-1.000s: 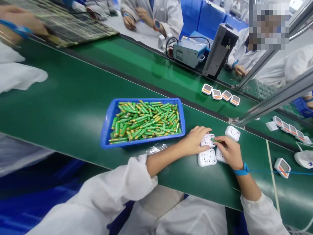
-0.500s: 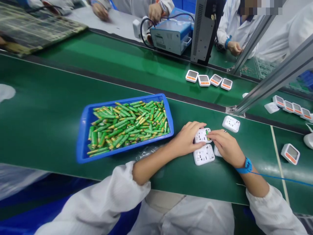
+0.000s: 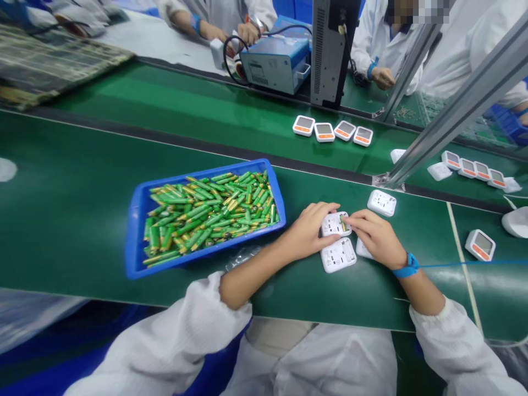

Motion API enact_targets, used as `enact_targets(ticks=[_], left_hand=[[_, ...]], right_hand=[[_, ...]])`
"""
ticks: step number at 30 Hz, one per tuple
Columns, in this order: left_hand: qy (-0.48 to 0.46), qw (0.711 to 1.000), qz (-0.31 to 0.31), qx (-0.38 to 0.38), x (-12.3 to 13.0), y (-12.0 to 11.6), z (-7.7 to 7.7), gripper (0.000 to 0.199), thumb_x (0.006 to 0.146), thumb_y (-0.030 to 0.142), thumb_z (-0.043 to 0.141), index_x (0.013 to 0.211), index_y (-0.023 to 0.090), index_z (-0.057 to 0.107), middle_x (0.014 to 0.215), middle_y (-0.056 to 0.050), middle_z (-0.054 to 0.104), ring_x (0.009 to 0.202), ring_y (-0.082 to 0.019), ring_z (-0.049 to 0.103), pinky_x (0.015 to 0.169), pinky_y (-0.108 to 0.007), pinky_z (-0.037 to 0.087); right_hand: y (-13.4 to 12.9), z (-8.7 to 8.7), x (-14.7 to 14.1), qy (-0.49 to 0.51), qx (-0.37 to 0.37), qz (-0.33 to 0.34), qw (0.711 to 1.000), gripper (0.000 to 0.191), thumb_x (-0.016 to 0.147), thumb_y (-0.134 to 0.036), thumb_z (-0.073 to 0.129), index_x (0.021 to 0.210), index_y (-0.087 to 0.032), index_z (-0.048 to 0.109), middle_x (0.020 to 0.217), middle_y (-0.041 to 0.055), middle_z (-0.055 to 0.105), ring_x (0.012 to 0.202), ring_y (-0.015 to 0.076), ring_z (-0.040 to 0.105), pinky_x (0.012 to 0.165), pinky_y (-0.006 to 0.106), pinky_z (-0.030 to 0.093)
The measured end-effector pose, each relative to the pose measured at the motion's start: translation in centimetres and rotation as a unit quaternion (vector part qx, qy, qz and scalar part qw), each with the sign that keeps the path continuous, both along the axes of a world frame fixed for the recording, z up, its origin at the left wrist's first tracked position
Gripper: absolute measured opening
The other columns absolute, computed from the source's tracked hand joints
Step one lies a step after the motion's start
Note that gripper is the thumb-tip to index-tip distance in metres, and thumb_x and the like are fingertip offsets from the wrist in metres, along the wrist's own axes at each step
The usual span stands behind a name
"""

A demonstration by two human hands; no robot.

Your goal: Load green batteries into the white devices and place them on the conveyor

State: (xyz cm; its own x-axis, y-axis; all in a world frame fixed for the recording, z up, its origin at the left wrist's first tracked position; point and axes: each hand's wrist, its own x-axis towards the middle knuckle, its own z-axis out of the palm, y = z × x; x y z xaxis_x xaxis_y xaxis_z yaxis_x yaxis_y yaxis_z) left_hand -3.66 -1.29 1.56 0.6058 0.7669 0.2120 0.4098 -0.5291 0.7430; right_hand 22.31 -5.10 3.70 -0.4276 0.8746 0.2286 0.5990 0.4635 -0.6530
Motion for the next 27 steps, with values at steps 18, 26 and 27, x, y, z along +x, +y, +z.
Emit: enact_targets(ticks=[18,26,27], left_hand=[[0.003,1.000,0.005,-0.025,0.0,0.1,-0.2,0.071,0.097,0.038,0.085,0.158,0.024,0.052,0.154,-0.013,0.067,0.142,-0.034,0.062,0.122,-0.050,0.048],[-0.001,1.000,0.011,-0.010,-0.1,0.2,-0.8,0.071,0.095,0.035,0.088,0.156,0.024,0.054,0.148,-0.012,0.070,0.138,-0.034,0.064,0.119,-0.049,0.051],[0.000,1.000,0.013,-0.010,-0.1,0.2,-0.8,0.071,0.094,0.034,0.089,0.155,0.024,0.054,0.147,-0.012,0.071,0.137,-0.033,0.065,0.119,-0.049,0.051]], right_hand=[[0.7,0.2,-1.0,0.162,-0.111,-0.156,0.968,0.020,0.097,-0.034,0.074,0.114,-0.023,0.077,0.103,0.0045,0.080,0.094,0.0218,0.076,0.085,0.036,0.065],[0.5,-0.3,-0.9,0.040,-0.007,-0.091,0.995,0.015,0.109,-0.029,0.066,0.117,-0.024,0.078,0.107,0.0074,0.079,0.096,0.0251,0.076,0.088,0.039,0.064],[0.4,-0.4,-0.8,0.021,0.006,-0.075,0.997,0.018,0.110,-0.027,0.064,0.120,-0.024,0.078,0.109,0.0083,0.078,0.100,0.0260,0.076,0.090,0.040,0.064]])
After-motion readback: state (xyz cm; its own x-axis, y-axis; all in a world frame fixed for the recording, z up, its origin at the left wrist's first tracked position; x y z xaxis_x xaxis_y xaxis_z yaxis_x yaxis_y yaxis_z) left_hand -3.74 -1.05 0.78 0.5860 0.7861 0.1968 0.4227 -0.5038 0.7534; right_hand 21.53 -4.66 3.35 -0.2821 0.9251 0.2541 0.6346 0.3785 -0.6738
